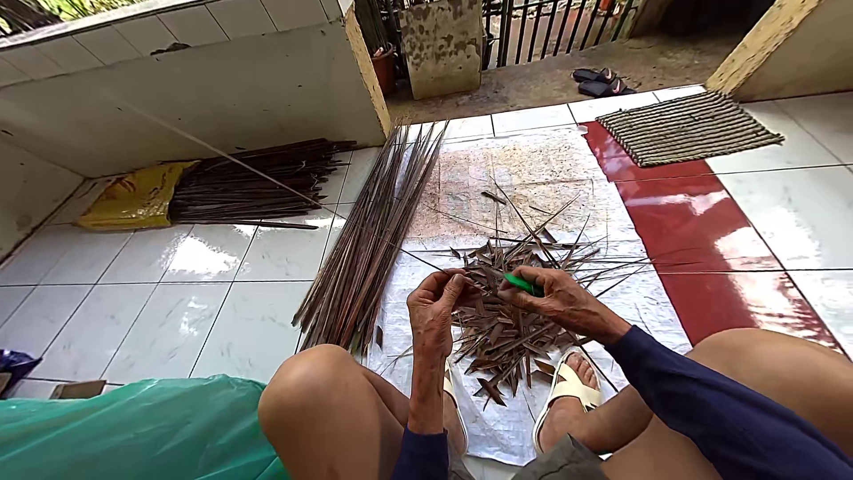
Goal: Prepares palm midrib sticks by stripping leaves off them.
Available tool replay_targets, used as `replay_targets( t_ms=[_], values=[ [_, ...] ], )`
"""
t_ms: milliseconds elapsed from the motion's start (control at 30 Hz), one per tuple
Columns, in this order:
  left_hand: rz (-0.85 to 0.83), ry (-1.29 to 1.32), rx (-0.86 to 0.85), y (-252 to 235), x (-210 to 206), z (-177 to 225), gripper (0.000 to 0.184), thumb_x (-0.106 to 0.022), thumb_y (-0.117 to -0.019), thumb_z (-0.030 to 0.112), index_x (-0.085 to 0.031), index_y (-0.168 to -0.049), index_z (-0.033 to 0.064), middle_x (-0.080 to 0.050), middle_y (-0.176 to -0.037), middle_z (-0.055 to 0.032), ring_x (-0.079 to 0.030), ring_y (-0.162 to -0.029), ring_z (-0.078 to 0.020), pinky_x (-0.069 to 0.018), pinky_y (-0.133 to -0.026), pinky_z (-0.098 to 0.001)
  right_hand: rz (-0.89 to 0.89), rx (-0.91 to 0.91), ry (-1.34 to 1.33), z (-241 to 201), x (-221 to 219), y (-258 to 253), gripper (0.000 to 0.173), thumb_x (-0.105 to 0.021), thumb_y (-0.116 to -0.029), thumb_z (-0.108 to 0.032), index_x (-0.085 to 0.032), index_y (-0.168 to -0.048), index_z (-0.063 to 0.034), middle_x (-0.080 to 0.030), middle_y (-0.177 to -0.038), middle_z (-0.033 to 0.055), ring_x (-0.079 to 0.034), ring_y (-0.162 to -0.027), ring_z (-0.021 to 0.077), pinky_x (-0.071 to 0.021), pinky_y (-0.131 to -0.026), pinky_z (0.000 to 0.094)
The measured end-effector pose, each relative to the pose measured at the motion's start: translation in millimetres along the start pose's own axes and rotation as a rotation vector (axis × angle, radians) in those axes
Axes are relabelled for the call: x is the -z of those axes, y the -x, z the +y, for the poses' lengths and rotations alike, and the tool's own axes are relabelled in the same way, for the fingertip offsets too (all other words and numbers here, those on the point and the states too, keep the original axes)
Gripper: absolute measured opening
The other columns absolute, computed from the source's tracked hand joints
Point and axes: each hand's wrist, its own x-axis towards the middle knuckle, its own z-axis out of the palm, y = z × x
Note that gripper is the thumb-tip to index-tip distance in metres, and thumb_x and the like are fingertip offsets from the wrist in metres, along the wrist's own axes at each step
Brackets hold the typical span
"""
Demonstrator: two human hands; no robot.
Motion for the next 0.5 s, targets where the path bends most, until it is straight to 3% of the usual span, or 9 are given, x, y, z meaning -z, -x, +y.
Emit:
replay_targets(
  t_ms=[67,167,367,500],
  values=[
    [0.095,-0.050,-0.084,-2.5,1.0,-3.4,0.015,-0.063,-0.0983,-0.004,-0.067,-0.109,-0.0141,-0.073,-0.092,-0.0268,-0.076,-0.080,-0.0342,-0.0660,-0.080,-0.0479,0.118,-0.004,0.046,-0.2,4.7,-2.5,0.039,-0.060,-0.0999,-0.054,-0.070,-0.121,-0.0233,-0.065,-0.082,-0.0054,-0.058,-0.066,0.0063,-0.0503,-0.062,0.0290],
    [0.174,-0.103,-0.197,-5.6,3.2,-9.0,0.015,-0.065,-0.0972,-0.005,-0.069,-0.110,-0.0132,-0.074,-0.094,-0.0259,-0.076,-0.083,-0.0347,-0.0659,-0.082,-0.0477,0.210,-0.011,0.018,-1.0,6.7,-5.6,0.037,-0.046,-0.1092,-0.040,-0.066,-0.134,-0.0224,-0.060,-0.081,-0.0023,-0.055,-0.066,0.0100,-0.0476,-0.060,0.0312],
    [0.251,-0.171,-0.302,-6.6,-3.3,-19.5,0.015,-0.066,-0.0958,-0.006,-0.070,-0.110,-0.0116,-0.075,-0.096,-0.0228,-0.077,-0.086,-0.0327,-0.0658,-0.084,-0.0458,0.158,-0.072,-0.068,-3.1,-26.2,-7.2,0.035,-0.044,-0.1101,-0.041,-0.068,-0.124,-0.0191,-0.059,-0.078,-0.0015,-0.054,-0.064,0.0103,-0.0472,-0.060,0.0298],
    [0.246,-0.193,-0.311,-5.1,-7.9,-23.1,0.016,-0.066,-0.0964,-0.006,-0.071,-0.110,-0.0110,-0.076,-0.097,-0.0221,-0.077,-0.086,-0.0320,-0.0657,-0.085,-0.0455,0.105,-0.083,-0.079,-2.6,-43.7,-9.9,0.039,-0.040,-0.1115,-0.039,-0.068,-0.125,-0.0173,-0.057,-0.077,-0.0030,-0.054,-0.066,0.0078,-0.0474,-0.063,0.0270]
  ],
)
